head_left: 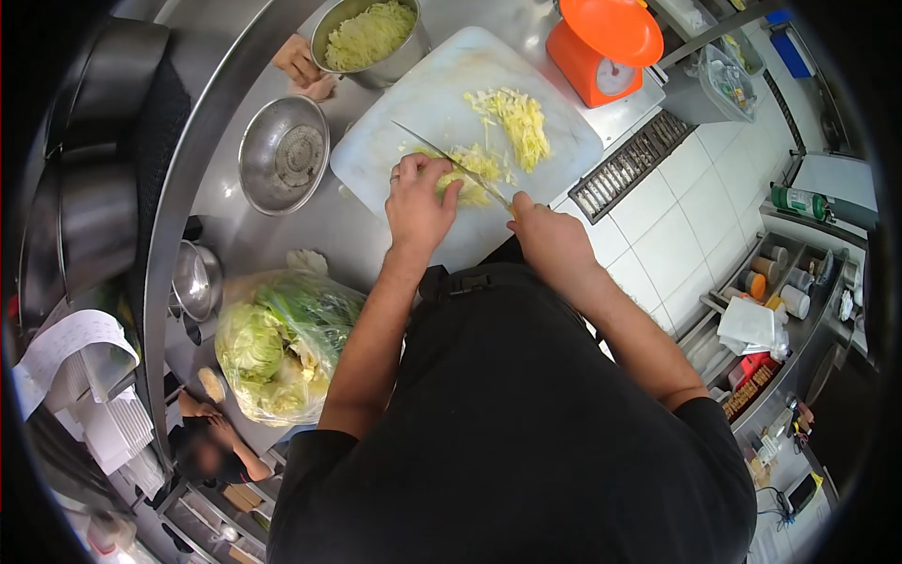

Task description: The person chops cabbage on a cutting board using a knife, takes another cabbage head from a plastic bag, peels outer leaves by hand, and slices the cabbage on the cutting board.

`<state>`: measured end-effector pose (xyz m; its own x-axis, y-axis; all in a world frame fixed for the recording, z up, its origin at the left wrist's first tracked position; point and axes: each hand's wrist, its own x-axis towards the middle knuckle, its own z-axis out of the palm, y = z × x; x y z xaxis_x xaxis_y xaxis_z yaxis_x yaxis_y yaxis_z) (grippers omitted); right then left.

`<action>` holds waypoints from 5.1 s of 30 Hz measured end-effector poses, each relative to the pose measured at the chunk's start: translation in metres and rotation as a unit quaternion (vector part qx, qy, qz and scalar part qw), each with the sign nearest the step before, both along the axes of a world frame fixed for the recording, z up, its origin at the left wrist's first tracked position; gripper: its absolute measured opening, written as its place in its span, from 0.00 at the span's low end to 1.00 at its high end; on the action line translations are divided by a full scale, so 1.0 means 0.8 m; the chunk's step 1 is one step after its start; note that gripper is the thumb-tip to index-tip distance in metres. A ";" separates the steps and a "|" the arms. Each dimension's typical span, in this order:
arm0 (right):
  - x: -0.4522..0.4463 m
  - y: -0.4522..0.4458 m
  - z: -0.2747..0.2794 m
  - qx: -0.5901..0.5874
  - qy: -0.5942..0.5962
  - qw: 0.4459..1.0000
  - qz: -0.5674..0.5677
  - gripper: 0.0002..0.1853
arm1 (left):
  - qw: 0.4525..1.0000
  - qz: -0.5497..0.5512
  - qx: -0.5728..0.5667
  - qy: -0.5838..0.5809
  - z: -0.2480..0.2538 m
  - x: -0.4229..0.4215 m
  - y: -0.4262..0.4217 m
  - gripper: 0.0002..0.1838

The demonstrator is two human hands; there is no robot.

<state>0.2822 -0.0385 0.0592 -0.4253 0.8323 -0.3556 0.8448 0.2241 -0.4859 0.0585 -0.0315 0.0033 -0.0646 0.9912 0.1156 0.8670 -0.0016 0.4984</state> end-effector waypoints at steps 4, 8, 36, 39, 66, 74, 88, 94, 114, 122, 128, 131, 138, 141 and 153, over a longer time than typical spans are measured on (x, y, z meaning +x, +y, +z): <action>-0.018 0.002 -0.055 0.021 0.018 1.000 0.003 0.12 | 1.000 0.000 0.008 -0.008 -0.003 -0.001 -0.001 0.14; -0.039 0.032 -0.070 0.004 0.022 1.000 0.013 0.12 | 1.000 -0.005 0.003 -0.008 -0.002 -0.004 0.002 0.15; -0.008 0.020 0.011 0.001 -0.008 0.999 0.031 0.12 | 0.999 -0.025 -0.029 -0.025 0.000 -0.016 0.002 0.17; -0.006 0.010 0.006 -0.013 -0.017 1.000 0.023 0.13 | 0.999 -0.026 -0.028 -0.027 -0.003 -0.016 0.003 0.16; -0.051 0.033 -0.075 0.027 0.014 0.999 0.027 0.11 | 0.998 -0.029 0.008 -0.057 -0.009 -0.026 0.004 0.17; -0.013 0.016 0.010 0.023 -0.001 0.999 0.041 0.15 | 0.996 -0.008 -0.010 -0.087 -0.009 -0.027 0.005 0.17; -0.064 0.045 -0.067 0.004 -0.001 0.999 0.045 0.12 | 0.994 -0.027 -0.003 -0.105 -0.014 -0.034 -0.001 0.15; -0.037 0.036 -0.007 0.005 -0.002 0.999 0.044 0.14 | 0.968 0.001 -0.049 -0.245 -0.014 -0.043 0.000 0.14; -0.033 0.032 -0.044 0.029 -0.019 0.997 0.071 0.11 | 0.981 0.004 -0.035 -0.193 -0.015 -0.040 0.009 0.13; -0.047 0.067 -0.032 0.040 -0.012 0.995 0.089 0.12 | 0.973 0.015 -0.049 -0.227 -0.014 -0.049 0.009 0.12; -0.017 0.040 0.039 0.022 -0.035 0.996 0.079 0.11 | 0.976 0.048 -0.034 -0.209 -0.014 -0.041 0.009 0.13; -0.006 0.027 0.045 0.002 -0.046 0.996 0.080 0.11 | 0.976 0.053 -0.059 -0.202 -0.015 -0.044 0.010 0.13; -0.018 0.018 0.009 0.001 -0.042 0.997 0.071 0.12 | 0.973 0.049 -0.013 -0.224 -0.027 -0.039 0.006 0.12; -0.040 0.031 -0.043 0.019 -0.024 0.997 0.075 0.12 | 0.974 0.045 -0.011 -0.223 -0.025 -0.040 0.006 0.13; -0.032 0.043 0.029 0.024 -0.043 0.995 0.085 0.12 | 0.971 0.065 0.013 -0.231 -0.020 -0.034 0.001 0.11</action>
